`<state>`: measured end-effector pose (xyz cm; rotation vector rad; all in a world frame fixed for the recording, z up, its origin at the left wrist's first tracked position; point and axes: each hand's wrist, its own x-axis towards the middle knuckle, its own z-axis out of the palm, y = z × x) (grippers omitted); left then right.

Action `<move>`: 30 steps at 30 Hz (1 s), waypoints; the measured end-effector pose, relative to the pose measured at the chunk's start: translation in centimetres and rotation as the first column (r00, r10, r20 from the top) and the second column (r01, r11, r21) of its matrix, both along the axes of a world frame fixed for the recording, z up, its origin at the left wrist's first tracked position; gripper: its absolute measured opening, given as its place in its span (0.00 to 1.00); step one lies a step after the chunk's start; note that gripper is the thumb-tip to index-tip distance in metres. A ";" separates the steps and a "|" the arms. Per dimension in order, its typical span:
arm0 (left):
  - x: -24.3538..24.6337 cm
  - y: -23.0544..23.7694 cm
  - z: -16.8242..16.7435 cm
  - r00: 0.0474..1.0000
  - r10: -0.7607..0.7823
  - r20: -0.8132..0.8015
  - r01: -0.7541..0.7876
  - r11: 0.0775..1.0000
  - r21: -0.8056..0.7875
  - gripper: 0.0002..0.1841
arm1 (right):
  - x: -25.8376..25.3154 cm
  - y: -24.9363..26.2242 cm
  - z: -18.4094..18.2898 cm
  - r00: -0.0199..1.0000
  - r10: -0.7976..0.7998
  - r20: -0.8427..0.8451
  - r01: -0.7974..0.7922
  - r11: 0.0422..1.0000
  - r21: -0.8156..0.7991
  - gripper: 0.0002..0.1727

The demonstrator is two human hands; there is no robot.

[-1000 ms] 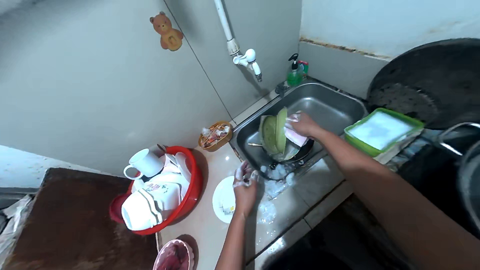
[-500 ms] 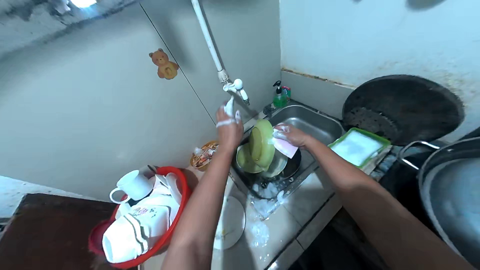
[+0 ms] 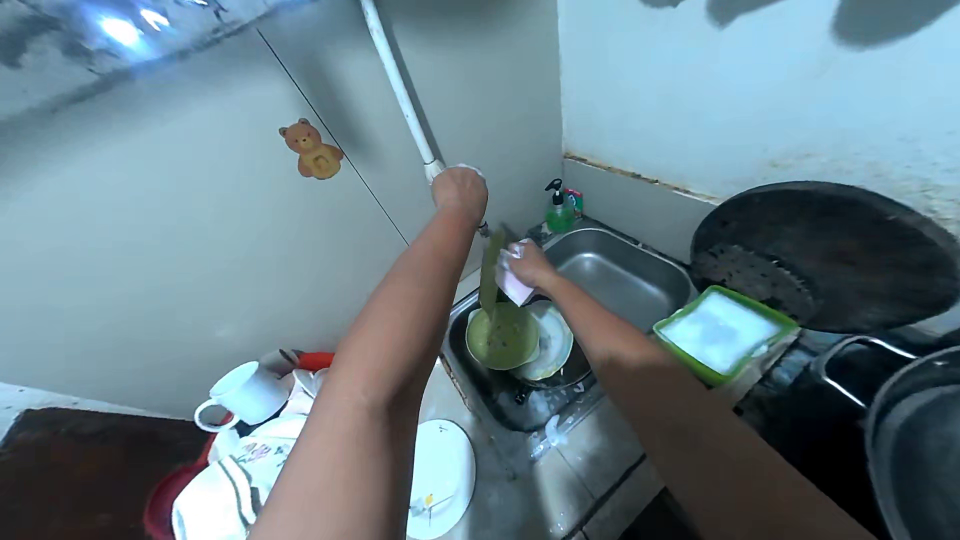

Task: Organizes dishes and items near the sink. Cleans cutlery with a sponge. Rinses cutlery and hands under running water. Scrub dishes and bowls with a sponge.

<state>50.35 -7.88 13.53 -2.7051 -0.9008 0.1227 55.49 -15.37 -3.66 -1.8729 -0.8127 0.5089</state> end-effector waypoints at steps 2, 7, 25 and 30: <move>-0.4 0.0 0.4 1.000 -0.009 -0.010 0.009 1.000 -0.016 0.16 | -0.1 0.6 0.9 0.998 -0.052 -0.032 0.051 0.998 -0.025 0.21; -1.8 1.0 0.9 0.991 -0.104 -0.090 0.095 0.991 -0.099 0.15 | 1.1 0.5 1.5 0.978 -0.152 -0.142 0.165 0.983 0.082 0.22; -5.5 7.6 -1.1 0.902 -0.208 0.379 0.330 0.898 -0.292 0.28 | -1.9 -3.8 4.9 0.936 0.321 0.147 -0.285 0.932 -0.223 0.19; -10.0 1.0 -11.6 0.685 0.582 0.438 0.236 0.392 -0.889 0.49 | -7.0 -6.5 4.3 0.805 0.330 0.493 -0.160 0.921 -0.356 0.22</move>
